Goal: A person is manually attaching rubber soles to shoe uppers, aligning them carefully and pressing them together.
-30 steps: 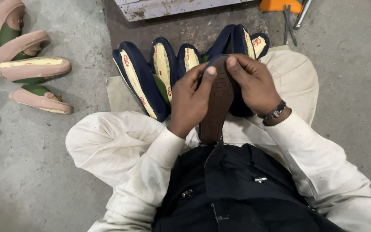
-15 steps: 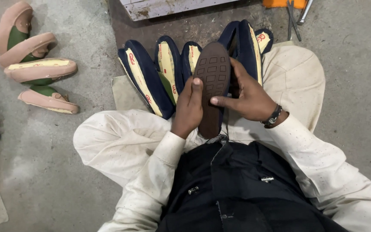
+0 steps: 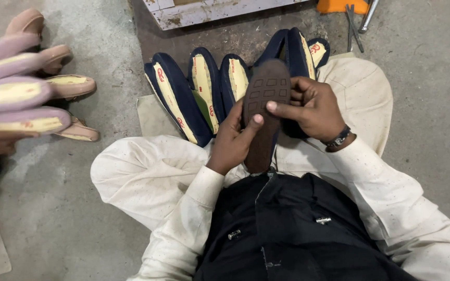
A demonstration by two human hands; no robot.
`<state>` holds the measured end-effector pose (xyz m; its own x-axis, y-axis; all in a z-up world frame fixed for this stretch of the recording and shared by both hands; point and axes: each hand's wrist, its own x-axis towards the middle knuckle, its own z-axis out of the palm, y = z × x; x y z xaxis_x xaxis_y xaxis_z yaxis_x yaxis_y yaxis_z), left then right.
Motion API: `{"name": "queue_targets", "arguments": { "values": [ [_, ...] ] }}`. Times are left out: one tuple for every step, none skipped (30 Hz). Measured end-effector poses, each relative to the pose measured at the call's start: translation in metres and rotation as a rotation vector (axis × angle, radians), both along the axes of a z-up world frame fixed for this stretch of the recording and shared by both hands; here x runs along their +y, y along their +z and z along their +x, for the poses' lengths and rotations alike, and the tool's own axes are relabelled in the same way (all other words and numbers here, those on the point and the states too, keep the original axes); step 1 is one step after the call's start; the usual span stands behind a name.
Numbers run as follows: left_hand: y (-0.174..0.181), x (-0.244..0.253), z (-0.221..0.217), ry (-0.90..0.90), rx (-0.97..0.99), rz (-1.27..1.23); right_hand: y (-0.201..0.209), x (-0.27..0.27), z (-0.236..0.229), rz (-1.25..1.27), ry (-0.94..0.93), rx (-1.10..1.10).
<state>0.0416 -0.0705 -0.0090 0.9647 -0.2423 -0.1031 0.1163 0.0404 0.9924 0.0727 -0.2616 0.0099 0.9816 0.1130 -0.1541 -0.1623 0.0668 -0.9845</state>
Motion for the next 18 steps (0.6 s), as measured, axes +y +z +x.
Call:
{"name": "queue_targets", "arguments": {
  "values": [
    [0.001,-0.002,0.000,-0.002,0.012,-0.026,0.002,-0.002,0.000,-0.006,-0.011,-0.001],
    [0.002,-0.005,-0.001,-0.007,0.027,-0.052,0.005,-0.004,-0.001,-0.012,-0.025,0.002],
    [0.007,-0.006,-0.001,-0.010,0.028,-0.053,-0.009,-0.017,-0.003,-0.013,-0.029,0.003],
    [0.011,-0.008,0.000,-0.024,0.010,-0.032,-0.024,-0.030,-0.003,-0.074,-0.039,-0.040],
    [0.015,-0.011,0.001,-0.038,-0.009,-0.011,-0.039,-0.044,-0.005,-0.135,-0.049,-0.082],
    [0.023,-0.014,0.004,-0.046,-0.007,-0.013,-0.023,-0.041,-0.007,-0.138,-0.057,-0.079],
    [0.031,-0.017,0.007,-0.041,-0.037,-0.002,-0.006,-0.037,-0.009,-0.205,-0.056,-0.093],
    [0.039,-0.020,0.011,-0.033,-0.072,0.010,0.010,-0.033,-0.010,-0.271,-0.053,-0.111],
    [0.033,-0.020,0.010,-0.039,-0.074,0.007,-0.001,-0.041,-0.011,-0.273,-0.059,-0.112],
    [0.027,-0.020,0.011,-0.057,-0.055,-0.009,-0.012,-0.048,-0.010,-0.224,-0.023,-0.085],
    [0.020,-0.019,0.011,-0.075,-0.036,-0.025,-0.023,-0.055,-0.008,-0.175,0.013,-0.058],
    [0.021,-0.020,0.010,-0.075,-0.033,-0.026,-0.004,-0.051,-0.009,-0.175,0.012,-0.055],
    [0.022,-0.020,0.009,-0.102,-0.032,-0.018,0.015,-0.047,-0.010,-0.231,0.093,-0.176],
    [0.023,-0.019,0.007,-0.125,-0.030,-0.007,0.034,-0.042,-0.011,-0.283,0.177,-0.297],
    [0.022,-0.018,0.008,-0.122,-0.026,-0.006,0.033,-0.042,-0.009,-0.281,0.180,-0.294],
    [0.021,-0.017,0.009,-0.143,-0.047,0.011,0.032,-0.042,-0.008,-0.275,0.196,-0.319],
    [0.021,-0.015,0.010,-0.163,-0.068,0.027,0.032,-0.041,-0.007,-0.269,0.211,-0.344],
    [0.021,-0.016,0.010,-0.159,-0.072,0.026,0.031,-0.042,-0.005,-0.270,0.215,-0.348]
  ]
}}
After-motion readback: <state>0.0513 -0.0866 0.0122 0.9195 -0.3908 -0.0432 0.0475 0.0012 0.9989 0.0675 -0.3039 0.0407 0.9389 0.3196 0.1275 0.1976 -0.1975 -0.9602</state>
